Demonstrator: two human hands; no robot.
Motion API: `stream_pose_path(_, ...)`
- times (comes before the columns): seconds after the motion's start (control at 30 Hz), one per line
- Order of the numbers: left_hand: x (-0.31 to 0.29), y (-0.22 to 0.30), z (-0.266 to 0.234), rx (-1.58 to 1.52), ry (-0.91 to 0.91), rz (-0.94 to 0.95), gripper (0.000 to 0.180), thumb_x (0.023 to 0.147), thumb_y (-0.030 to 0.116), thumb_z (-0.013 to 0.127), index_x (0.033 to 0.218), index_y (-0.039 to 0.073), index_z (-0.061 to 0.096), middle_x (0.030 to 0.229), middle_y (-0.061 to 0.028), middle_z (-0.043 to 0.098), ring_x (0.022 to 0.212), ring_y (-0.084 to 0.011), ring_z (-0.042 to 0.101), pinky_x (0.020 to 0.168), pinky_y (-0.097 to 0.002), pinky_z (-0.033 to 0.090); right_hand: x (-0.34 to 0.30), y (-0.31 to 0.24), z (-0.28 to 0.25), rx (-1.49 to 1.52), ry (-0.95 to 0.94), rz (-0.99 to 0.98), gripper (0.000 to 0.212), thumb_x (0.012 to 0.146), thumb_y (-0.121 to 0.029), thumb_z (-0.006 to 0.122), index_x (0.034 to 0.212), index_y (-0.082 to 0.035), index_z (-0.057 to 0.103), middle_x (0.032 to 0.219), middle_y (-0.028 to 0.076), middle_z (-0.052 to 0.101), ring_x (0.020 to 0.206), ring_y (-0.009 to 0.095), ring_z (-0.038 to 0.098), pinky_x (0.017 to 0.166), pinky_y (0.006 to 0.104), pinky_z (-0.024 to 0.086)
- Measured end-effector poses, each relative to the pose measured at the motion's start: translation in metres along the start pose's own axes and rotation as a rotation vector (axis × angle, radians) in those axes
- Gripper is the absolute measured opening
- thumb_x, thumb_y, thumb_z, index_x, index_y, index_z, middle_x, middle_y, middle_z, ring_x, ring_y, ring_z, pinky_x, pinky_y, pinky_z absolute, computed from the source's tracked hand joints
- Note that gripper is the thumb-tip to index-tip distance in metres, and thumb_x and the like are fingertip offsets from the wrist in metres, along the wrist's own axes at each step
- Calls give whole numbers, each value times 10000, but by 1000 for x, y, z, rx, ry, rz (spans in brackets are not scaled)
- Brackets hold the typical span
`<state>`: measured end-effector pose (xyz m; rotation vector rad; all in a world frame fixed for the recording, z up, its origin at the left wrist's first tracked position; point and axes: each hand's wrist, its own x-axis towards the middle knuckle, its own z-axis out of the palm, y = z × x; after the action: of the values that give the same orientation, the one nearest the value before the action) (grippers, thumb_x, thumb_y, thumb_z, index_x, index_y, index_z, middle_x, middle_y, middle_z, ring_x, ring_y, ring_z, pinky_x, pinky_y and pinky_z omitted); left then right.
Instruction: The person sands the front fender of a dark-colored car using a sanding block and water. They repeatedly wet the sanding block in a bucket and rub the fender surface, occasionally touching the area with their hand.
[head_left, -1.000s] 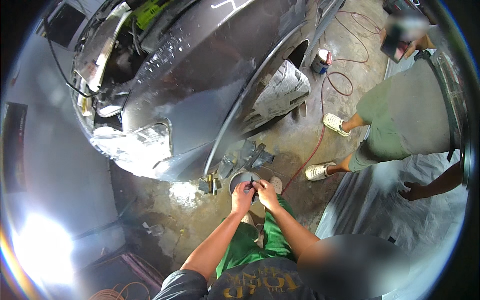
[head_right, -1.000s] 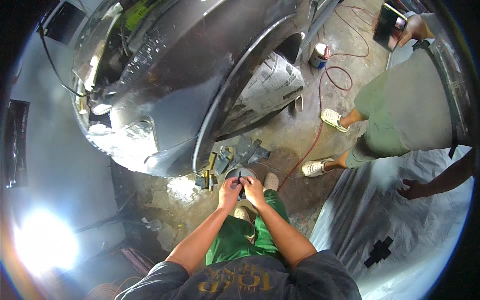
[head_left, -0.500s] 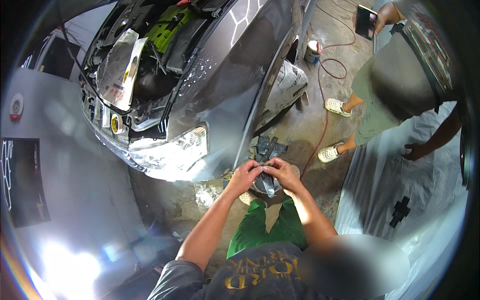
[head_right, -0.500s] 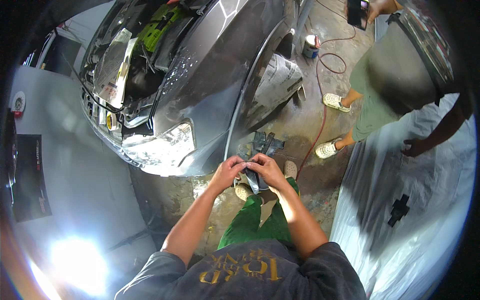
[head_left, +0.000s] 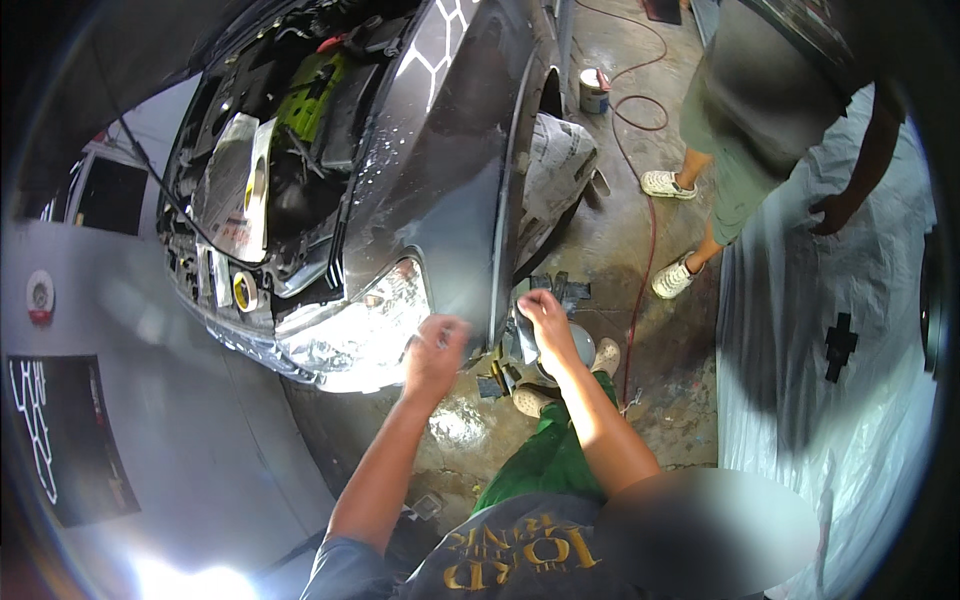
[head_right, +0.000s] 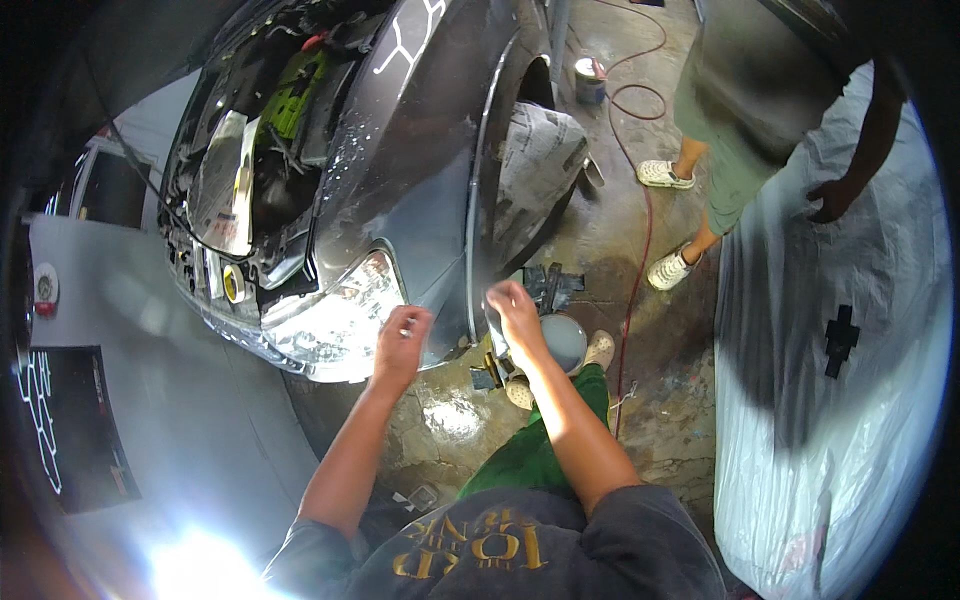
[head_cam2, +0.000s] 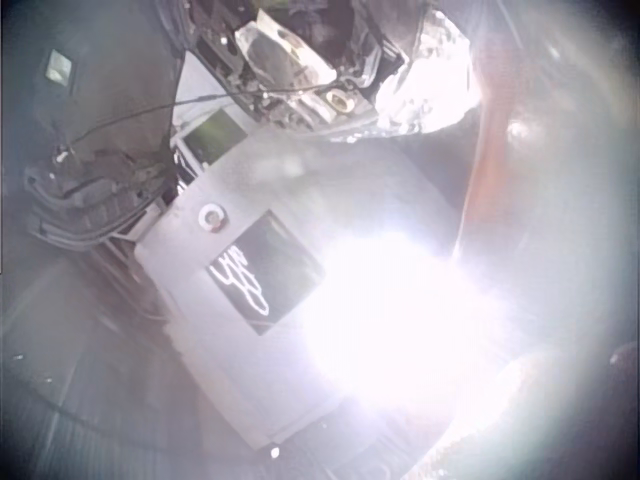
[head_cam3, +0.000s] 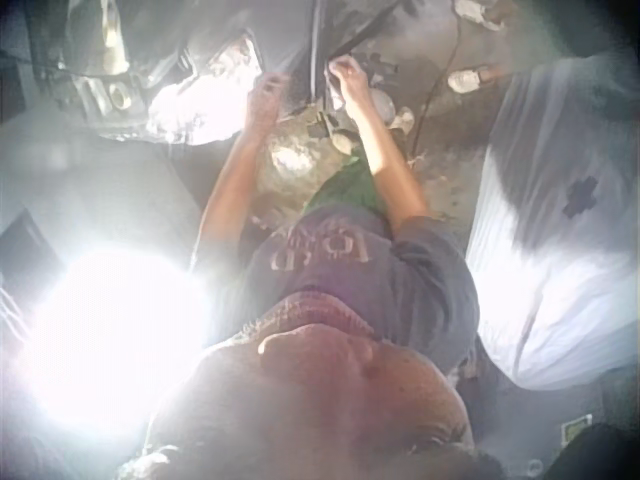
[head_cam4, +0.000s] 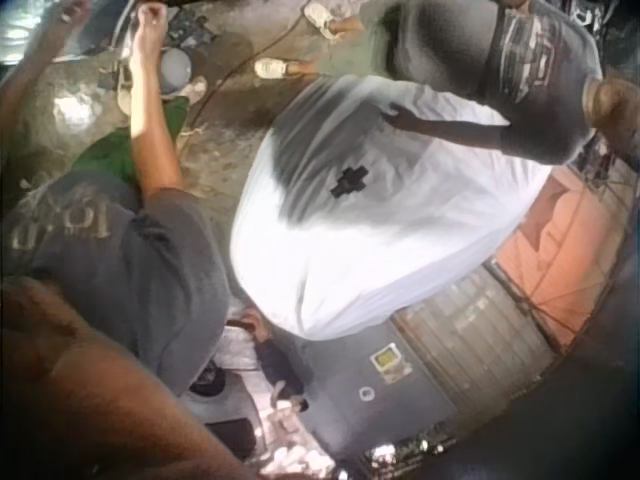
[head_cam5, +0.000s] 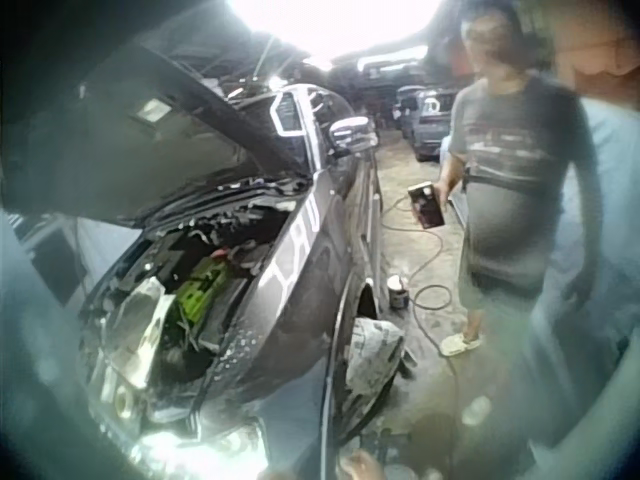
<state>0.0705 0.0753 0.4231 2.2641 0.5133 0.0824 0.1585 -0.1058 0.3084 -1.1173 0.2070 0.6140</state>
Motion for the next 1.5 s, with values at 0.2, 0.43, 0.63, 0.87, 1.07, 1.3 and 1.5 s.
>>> stream_pose_path(0.2, 68, -56, -112, 498, 538, 521, 231, 1018, 109, 574, 1235, 46, 619, 1253, -140, 620, 1206, -337, 534, 1062, -480, 373, 88, -47, 51, -225, 303, -374, 247, 991, -232, 688, 1063, 3, 674, 939, 100, 690, 892, 196, 634, 821, 351, 497)
stream_pose_path(0.43, 124, -101, -145, 728, 572, 548, 564, 1115, 397, 354, 1526, 15, 412, 1599, -220, 346, 1491, -419, 267, 1216, -577, 188, 143, -56, 66, -319, 422, -431, 277, 966, -255, 685, 1042, 11, 682, 959, 202, 704, 917, 363, 678, 836, 428, 510)
stream_pose_path(0.63, 126, -103, -130, 697, 555, 578, 644, 1122, 430, 301, 1574, -27, 330, 1654, -224, 273, 1542, -434, 192, 1241, -577, 161, 137, -64, 69, -360, 441, -396, 256, 958, -227, 689, 1007, 24, 679, 977, 230, 701, 930, 406, 673, 846, 455, 511)
stream_pose_path(0.87, 124, -99, -129, 711, 557, 562, 586, 1127, 366, 308, 1565, -20, 357, 1636, -215, 321, 1533, -418, 235, 1240, -565, 178, 119, -21, 78, -356, 545, -544, 203, 946, -191, 710, 990, -3, 645, 983, 202, 680, 950, 408, 658, 843, 467, 509)
stream_pose_path(1.07, 130, -98, -131, 727, 557, 548, 582, 1126, 367, 299, 1560, -17, 360, 1628, -221, 329, 1532, -410, 238, 1239, -575, 173, 168, -81, 79, -536, 578, -674, 191, 971, -182, 670, 1007, 3, 636, 1015, 219, 672, 979, 428, 647, 863, 494, 507)
stream_pose_path(1.3, 125, -98, -130, 719, 567, 552, 565, 1129, 348, 297, 1558, -12, 378, 1632, -203, 340, 1523, -393, 269, 1238, -563, 171, 114, -4, 75, -643, 538, -748, 190, 999, -173, 650, 1048, 1, 592, 1043, 201, 632, 960, 429, 637, 849, 492, 511)
stream_pose_path(1.5, 126, -100, -131, 720, 581, 553, 559, 1128, 344, 307, 1549, -13, 391, 1627, -204, 346, 1522, -391, 267, 1239, -561, 163, 161, -66, 79, -641, 559, -761, 185, 980, -172, 651, 1029, 1, 606, 1034, 212, 654, 973, 437, 640, 852, 492, 510)
